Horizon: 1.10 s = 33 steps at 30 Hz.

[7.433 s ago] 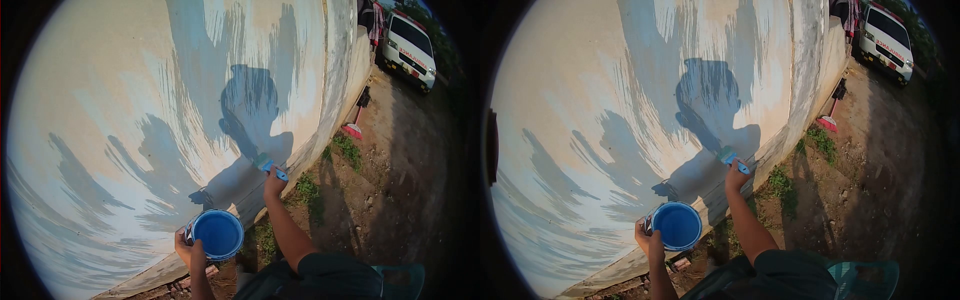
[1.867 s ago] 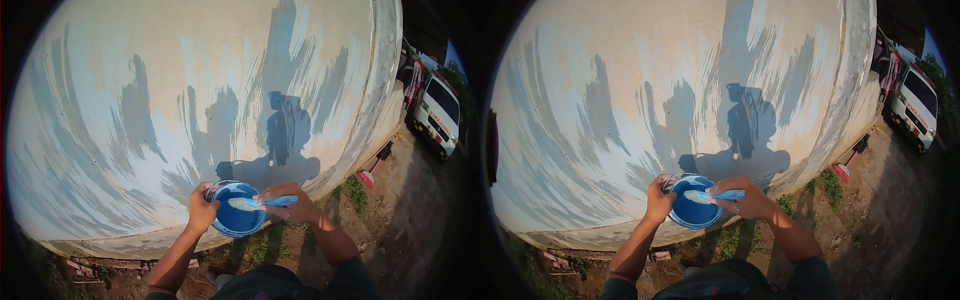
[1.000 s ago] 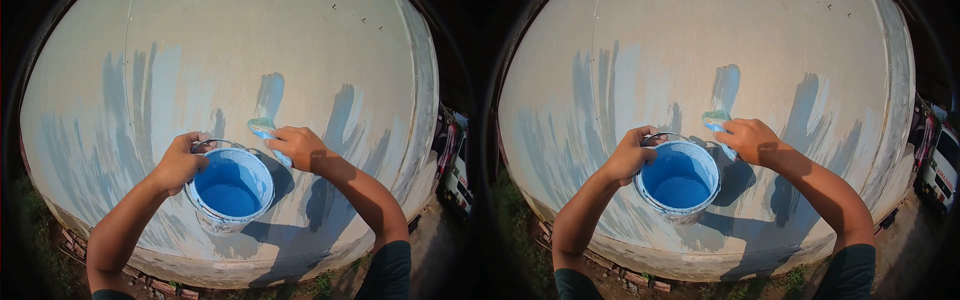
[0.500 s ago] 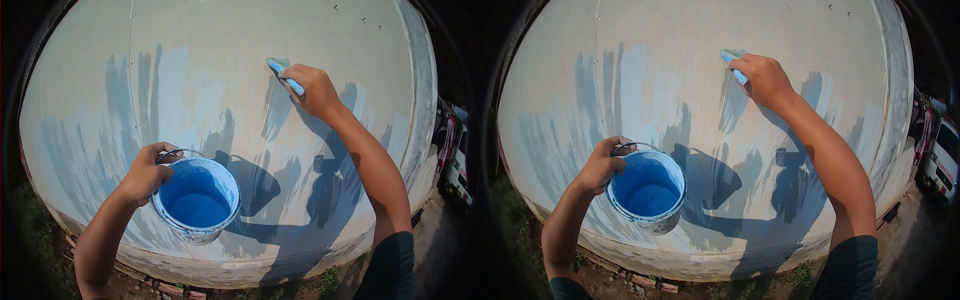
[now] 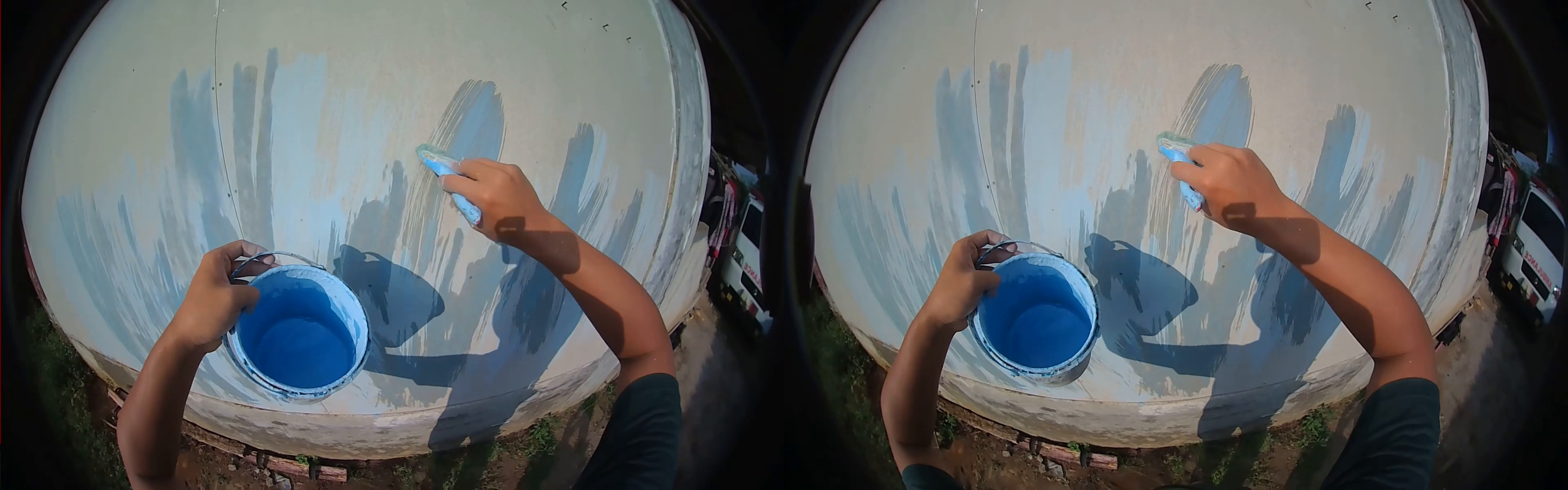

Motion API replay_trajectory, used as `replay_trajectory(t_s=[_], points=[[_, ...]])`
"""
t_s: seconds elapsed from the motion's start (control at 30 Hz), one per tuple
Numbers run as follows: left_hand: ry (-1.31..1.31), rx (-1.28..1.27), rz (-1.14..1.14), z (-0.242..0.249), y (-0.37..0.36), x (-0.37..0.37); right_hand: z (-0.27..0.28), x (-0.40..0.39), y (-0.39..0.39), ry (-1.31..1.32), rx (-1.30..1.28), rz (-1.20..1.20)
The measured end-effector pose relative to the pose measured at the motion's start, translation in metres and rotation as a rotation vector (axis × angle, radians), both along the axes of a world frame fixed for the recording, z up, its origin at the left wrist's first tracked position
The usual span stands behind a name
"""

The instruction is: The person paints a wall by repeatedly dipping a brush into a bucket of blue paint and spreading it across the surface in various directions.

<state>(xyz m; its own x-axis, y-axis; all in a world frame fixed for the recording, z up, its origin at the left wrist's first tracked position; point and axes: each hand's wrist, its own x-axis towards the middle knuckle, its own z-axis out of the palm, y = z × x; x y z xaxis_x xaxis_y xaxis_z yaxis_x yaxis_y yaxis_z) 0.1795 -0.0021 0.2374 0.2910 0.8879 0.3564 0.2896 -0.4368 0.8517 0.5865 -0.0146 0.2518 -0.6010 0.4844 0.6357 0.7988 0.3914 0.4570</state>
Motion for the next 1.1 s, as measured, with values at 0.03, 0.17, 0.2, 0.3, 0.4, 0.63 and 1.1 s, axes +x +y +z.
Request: replay_trajectory(t_s=[0.03, 0.17, 0.2, 0.3, 0.4, 0.63, 1.1], points=[[0.001, -0.010, -0.005, -0.002, 0.001, -0.003, 0.004, 0.005, 0.001, 0.005, 0.216, 0.023], [-0.015, -0.036, -0.015, -0.012, 0.002, -0.010, -0.072, 0.000, 0.020, -0.278, 0.367, 0.134], [-0.014, -0.044, -0.010, -0.014, 0.003, -0.011, -0.107, -0.007, 0.018, -0.277, 0.204, 0.158], [-0.035, -0.030, -0.040, -0.020, 0.008, -0.011, -0.172, -0.032, 0.006, -0.269, -0.444, 0.100], [-0.021, -0.059, -0.039, -0.018, 0.006, -0.006, -0.152, -0.022, 0.014, -0.183, -0.560, -0.058], [-0.007, -0.050, -0.066, -0.019, 0.009, -0.002, 0.028, 0.044, -0.012, 0.207, 0.264, 0.054], [-0.019, -0.075, -0.214, -0.015, 0.014, 0.029, -0.109, 0.016, 0.006, 0.202, -0.330, -0.030]])
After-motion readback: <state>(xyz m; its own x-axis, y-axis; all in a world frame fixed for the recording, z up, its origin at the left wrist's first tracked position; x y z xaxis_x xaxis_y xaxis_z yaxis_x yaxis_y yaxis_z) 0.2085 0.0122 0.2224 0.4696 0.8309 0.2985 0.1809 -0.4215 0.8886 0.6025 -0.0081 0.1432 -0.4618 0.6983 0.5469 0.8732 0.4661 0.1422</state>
